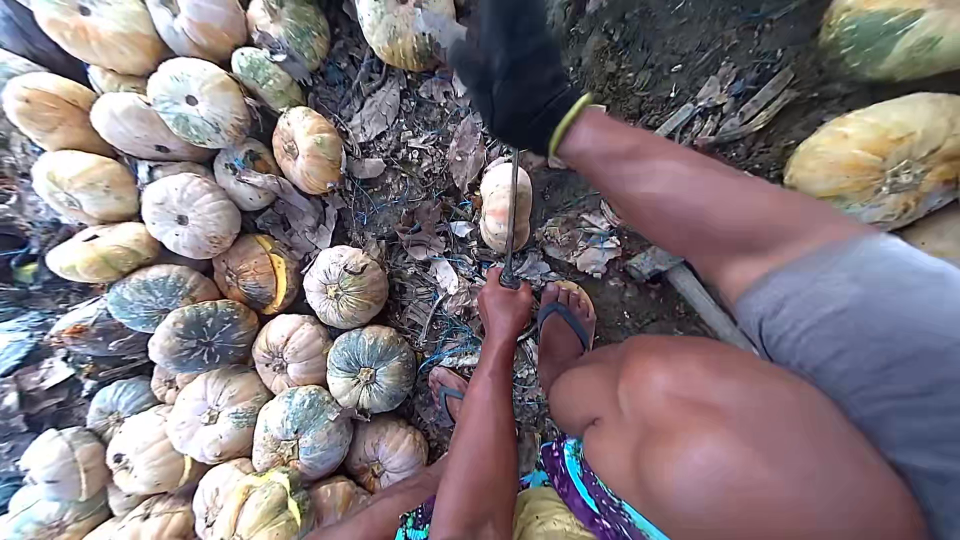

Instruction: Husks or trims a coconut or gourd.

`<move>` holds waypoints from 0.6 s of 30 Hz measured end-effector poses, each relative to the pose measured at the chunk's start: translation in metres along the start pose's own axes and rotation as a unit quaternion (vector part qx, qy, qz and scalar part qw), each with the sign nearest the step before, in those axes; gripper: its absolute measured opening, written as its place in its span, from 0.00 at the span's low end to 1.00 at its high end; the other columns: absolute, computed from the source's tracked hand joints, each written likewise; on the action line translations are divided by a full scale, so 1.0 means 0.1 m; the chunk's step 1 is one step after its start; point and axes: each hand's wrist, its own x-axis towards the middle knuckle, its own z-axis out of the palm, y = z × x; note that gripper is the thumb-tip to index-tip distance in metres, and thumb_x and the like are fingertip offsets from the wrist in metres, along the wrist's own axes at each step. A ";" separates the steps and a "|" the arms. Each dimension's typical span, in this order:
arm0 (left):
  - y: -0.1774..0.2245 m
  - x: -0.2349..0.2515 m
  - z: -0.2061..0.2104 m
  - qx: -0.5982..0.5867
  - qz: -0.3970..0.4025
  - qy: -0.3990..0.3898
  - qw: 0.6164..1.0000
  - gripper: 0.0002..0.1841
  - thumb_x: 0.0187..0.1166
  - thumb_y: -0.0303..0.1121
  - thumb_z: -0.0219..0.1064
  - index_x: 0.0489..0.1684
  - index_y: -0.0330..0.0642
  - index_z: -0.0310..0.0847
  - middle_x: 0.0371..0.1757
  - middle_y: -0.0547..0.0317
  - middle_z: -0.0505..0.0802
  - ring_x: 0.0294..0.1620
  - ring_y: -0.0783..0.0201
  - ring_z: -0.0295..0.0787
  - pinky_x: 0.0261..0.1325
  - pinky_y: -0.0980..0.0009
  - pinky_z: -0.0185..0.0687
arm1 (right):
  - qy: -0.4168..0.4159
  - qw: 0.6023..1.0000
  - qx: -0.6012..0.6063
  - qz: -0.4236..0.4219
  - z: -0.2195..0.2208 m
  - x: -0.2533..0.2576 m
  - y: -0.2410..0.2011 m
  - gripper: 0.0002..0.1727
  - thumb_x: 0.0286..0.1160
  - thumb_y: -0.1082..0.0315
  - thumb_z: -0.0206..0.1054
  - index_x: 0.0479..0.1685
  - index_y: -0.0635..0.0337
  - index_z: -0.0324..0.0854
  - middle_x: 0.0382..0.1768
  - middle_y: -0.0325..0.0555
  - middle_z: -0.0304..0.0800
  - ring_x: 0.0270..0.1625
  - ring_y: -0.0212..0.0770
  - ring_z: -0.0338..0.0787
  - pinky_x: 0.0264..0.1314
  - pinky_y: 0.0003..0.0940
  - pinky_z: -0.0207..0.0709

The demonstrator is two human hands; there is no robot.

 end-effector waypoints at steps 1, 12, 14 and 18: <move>0.01 -0.01 -0.02 0.015 -0.005 -0.007 1.000 0.19 0.69 0.36 0.74 0.58 0.42 0.86 0.39 0.49 0.95 0.43 0.50 0.94 0.49 0.44 0.88 | -0.076 0.997 -0.007 0.018 0.21 -0.05 0.20 0.39 0.92 0.44 0.41 0.90 0.66 0.60 0.91 0.65 0.54 0.95 0.60 0.52 0.97 0.55 0.42; -0.12 0.13 -0.08 0.063 0.010 -0.003 0.998 0.20 0.70 0.37 0.73 0.61 0.41 0.86 0.45 0.46 0.96 0.49 0.47 0.95 0.55 0.43 0.87 | -0.013 0.998 0.019 0.055 0.23 0.05 0.11 0.38 0.90 0.46 0.47 0.90 0.65 0.60 0.93 0.63 0.51 0.95 0.57 0.52 0.97 0.51 0.47; -0.14 0.16 -0.07 0.075 0.015 -0.007 0.997 0.18 0.71 0.37 0.72 0.58 0.41 0.86 0.44 0.46 0.95 0.49 0.49 0.95 0.55 0.44 0.87 | -0.020 0.996 -0.001 0.083 0.40 -0.05 0.22 0.41 0.90 0.43 0.46 0.92 0.66 0.56 0.93 0.63 0.50 0.95 0.57 0.51 0.97 0.53 0.45; -0.15 0.18 -0.11 0.073 0.005 -0.012 0.997 0.21 0.70 0.38 0.73 0.61 0.43 0.86 0.48 0.46 0.95 0.52 0.48 0.94 0.57 0.42 0.86 | -0.048 0.993 0.003 0.108 0.44 -0.08 0.24 0.39 0.91 0.44 0.41 0.92 0.63 0.57 0.95 0.60 0.46 0.96 0.55 0.50 0.98 0.51 0.43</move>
